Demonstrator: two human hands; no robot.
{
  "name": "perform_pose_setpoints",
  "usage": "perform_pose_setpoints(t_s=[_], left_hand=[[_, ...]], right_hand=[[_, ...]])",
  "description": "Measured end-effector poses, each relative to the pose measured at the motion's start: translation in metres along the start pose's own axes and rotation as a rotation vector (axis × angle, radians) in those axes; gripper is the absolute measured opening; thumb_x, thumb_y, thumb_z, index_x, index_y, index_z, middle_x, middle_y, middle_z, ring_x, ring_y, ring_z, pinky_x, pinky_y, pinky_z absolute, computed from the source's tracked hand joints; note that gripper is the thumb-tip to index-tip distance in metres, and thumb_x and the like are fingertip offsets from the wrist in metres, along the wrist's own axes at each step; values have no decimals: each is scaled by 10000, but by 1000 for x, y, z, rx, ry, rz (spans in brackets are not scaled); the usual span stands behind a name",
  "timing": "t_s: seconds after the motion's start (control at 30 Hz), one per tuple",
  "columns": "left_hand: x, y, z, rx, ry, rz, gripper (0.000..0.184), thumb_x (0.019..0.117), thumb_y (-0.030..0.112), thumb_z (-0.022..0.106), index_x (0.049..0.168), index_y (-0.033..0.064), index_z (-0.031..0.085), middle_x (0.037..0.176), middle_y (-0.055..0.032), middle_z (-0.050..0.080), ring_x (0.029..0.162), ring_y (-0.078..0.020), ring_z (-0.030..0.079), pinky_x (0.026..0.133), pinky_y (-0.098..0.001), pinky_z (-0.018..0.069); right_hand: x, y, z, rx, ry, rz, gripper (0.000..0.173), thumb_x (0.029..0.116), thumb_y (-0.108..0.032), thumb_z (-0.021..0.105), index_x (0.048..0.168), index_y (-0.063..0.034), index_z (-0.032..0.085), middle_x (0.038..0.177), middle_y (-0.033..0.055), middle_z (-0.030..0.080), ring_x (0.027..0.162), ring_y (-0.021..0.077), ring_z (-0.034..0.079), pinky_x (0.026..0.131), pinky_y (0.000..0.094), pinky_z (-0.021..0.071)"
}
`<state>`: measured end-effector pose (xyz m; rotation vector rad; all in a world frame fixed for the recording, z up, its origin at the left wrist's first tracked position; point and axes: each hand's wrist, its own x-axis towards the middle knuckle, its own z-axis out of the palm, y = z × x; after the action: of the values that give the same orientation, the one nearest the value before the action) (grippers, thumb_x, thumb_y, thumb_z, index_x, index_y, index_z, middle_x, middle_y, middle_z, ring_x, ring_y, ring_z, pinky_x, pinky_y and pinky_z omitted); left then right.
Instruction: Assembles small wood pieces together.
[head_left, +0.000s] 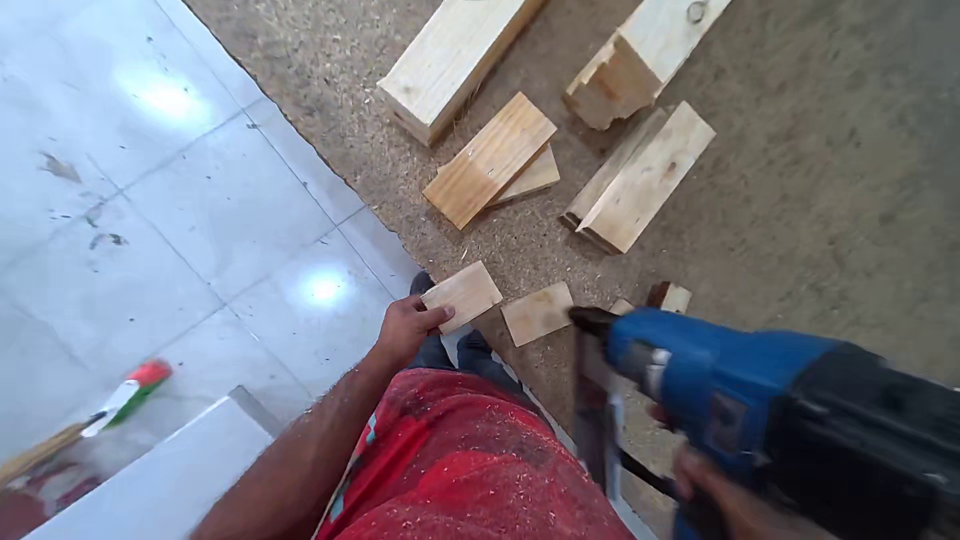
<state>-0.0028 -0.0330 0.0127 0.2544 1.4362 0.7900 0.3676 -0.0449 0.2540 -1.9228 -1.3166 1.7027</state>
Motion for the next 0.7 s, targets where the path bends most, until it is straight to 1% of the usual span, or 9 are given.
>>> perform_pose_setpoints(t_s=[0.07, 0.1, 0.17, 0.27, 0.33, 0.43, 0.53, 0.6, 0.7], left_hand=[[0, 0, -2, 8, -8, -5, 270, 893, 121, 790, 1113, -7, 698, 984, -141, 765, 881, -265, 757, 819, -450, 643], [0, 0, -2, 11, -16, 0, 267, 889, 130, 794, 1104, -2, 705, 977, -138, 766, 876, -264, 758, 818, -455, 643], [1, 1, -5, 38, -30, 16, 259, 880, 169, 798, 1084, 27, 725, 956, -111, 770, 865, -244, 756, 819, -457, 641], [2, 0, -8, 119, -19, 5, 248, 862, 245, 825, 1037, 86, 752, 903, -58, 777, 827, -196, 756, 808, -444, 638], [4, -1, -9, 131, -35, 12, 255, 865, 265, 825, 1044, 96, 754, 899, -50, 778, 819, -193, 759, 810, -457, 641], [9, -5, -11, 99, -41, 37, 243, 843, 269, 844, 1012, 111, 770, 882, -39, 783, 809, -188, 763, 798, -457, 649], [9, -7, -12, 75, -56, 32, 254, 831, 256, 844, 1024, 106, 772, 908, -44, 788, 841, -188, 768, 818, -462, 652], [7, -1, -11, 74, -64, 26, 242, 860, 244, 832, 1045, 105, 762, 922, -40, 787, 849, -186, 767, 824, -453, 649], [4, -2, -9, 62, -59, 15, 235, 864, 219, 825, 1053, 95, 759, 932, -53, 786, 851, -198, 767, 823, -453, 646]], right_hand=[[20, -11, 43, -169, -91, -94, 231, 952, -249, 694, 1097, -71, 708, 886, -62, 723, 808, 33, 684, 776, 288, 605], [30, -9, 55, -303, -122, -137, 308, 951, -325, 694, 1075, -44, 717, 904, -21, 730, 837, 51, 693, 798, 310, 610], [48, -24, 76, -508, -178, -144, 395, 931, -353, 709, 1070, 16, 723, 948, 74, 748, 890, 119, 712, 850, 373, 598], [61, -49, 98, -594, -147, -151, 377, 911, -333, 745, 1118, -18, 732, 1023, 38, 761, 978, 44, 707, 931, 282, 585], [65, -45, 105, -621, -84, -279, 391, 891, -372, 748, 1098, -41, 728, 979, 12, 755, 937, 19, 702, 877, 263, 594], [78, -58, 107, -709, -148, -160, 402, 927, -413, 704, 1087, -46, 731, 956, 49, 749, 904, 111, 720, 850, 372, 610], [71, -65, 104, -791, -196, -13, 436, 928, -441, 672, 1083, -36, 723, 960, 75, 741, 911, 148, 716, 863, 404, 597], [64, -47, 96, -823, -210, 2, 471, 927, -476, 673, 1087, -36, 727, 975, 74, 749, 936, 149, 721, 888, 405, 596], [53, -34, 97, -878, -263, -29, 527, 952, -487, 628, 1162, -12, 719, 1079, 140, 748, 1048, 225, 711, 969, 482, 546]])
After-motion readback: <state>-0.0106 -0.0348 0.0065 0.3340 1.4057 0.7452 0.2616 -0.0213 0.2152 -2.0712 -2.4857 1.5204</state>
